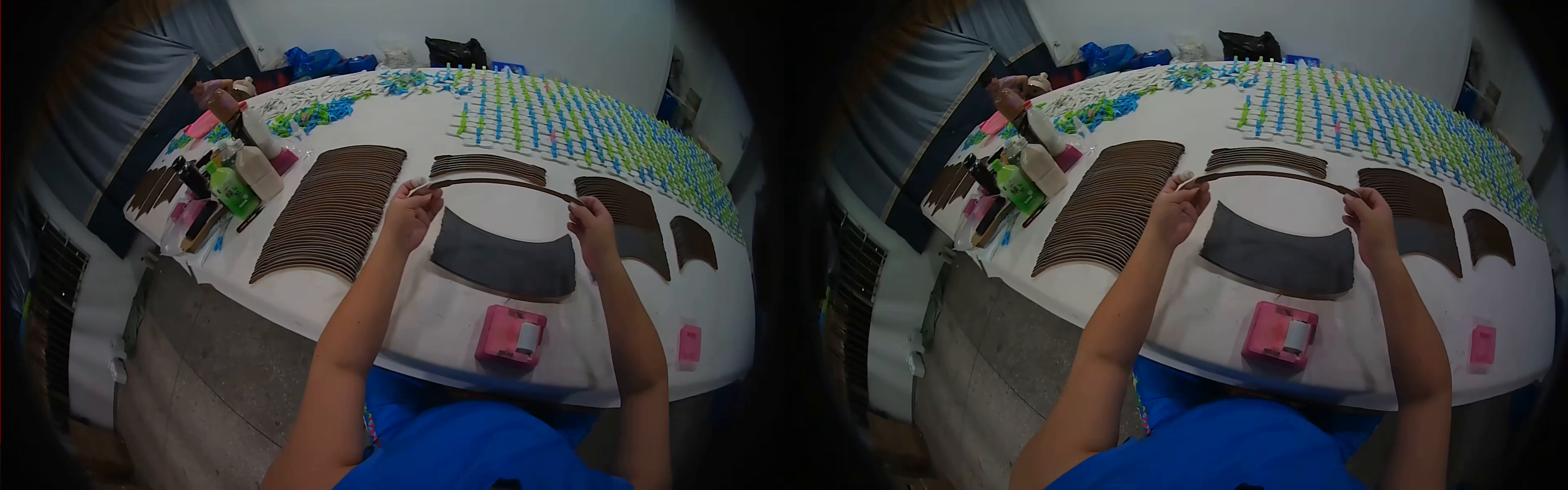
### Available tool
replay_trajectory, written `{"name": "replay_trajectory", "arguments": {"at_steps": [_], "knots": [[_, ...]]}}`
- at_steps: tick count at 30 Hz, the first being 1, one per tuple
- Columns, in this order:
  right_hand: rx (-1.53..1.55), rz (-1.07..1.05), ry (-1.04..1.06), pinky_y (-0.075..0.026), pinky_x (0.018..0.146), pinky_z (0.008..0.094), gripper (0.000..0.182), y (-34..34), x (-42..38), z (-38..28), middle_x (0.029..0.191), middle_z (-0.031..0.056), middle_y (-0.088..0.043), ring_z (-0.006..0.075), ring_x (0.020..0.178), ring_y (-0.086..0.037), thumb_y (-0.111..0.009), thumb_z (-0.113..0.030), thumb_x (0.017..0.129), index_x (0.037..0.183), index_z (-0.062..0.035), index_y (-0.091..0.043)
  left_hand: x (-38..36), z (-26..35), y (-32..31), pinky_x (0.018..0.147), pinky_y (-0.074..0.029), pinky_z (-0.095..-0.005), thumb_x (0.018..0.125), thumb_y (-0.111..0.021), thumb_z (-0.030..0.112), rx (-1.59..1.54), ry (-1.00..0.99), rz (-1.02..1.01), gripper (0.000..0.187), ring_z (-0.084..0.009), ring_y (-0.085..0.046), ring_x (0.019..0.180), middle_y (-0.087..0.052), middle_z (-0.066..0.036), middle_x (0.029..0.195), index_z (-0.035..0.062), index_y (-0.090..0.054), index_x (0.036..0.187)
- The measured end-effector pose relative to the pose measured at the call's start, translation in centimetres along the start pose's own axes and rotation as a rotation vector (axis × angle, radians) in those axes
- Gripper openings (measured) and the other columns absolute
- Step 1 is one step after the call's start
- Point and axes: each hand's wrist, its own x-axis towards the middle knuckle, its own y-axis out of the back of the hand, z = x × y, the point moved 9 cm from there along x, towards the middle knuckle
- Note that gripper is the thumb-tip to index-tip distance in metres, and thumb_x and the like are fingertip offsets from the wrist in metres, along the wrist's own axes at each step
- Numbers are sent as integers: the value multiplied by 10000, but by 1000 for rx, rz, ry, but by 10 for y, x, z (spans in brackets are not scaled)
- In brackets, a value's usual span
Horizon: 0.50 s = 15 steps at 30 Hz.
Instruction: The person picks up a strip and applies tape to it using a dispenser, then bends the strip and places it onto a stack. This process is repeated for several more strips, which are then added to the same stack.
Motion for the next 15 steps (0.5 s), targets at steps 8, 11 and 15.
{"name": "replay_trajectory", "arguments": {"at_steps": [8, 11, 15], "knots": [[-299, 7, 24, -528, 782, 292, 160, -20, 54, 18, 941, 7, -652, 116, 835, -615, -726, -136, 952, 1064, -65, -638, 54, 18, 9, 749, -578, -326, 804, -725, -28, 726, -318, 171, 334, -179, -669, 812, -680, -90, 968, 25, -571, 1095], [-426, 3, 51, -524, 780, 299, 167, -18, 75, 28, 931, 17, -652, 126, 819, -611, -732, -141, 941, 1040, -38, -647, 75, 25, 11, 755, -560, -384, 803, -692, 30, 1275, -558, 172, 253, -214, -690, 783, -706, -93, 850, 23, -610, 1043], [-785, -23, 179, -544, 799, 372, 205, -20, 97, 44, 958, 116, -704, 235, 828, -666, -748, -180, 886, 1012, -30, -688, 67, 20, -6, 769, -561, -413, 816, -688, 43, 1501, -512, 248, 260, -294, -706, 813, -721, -127, 876, 32, -612, 1064]]}}
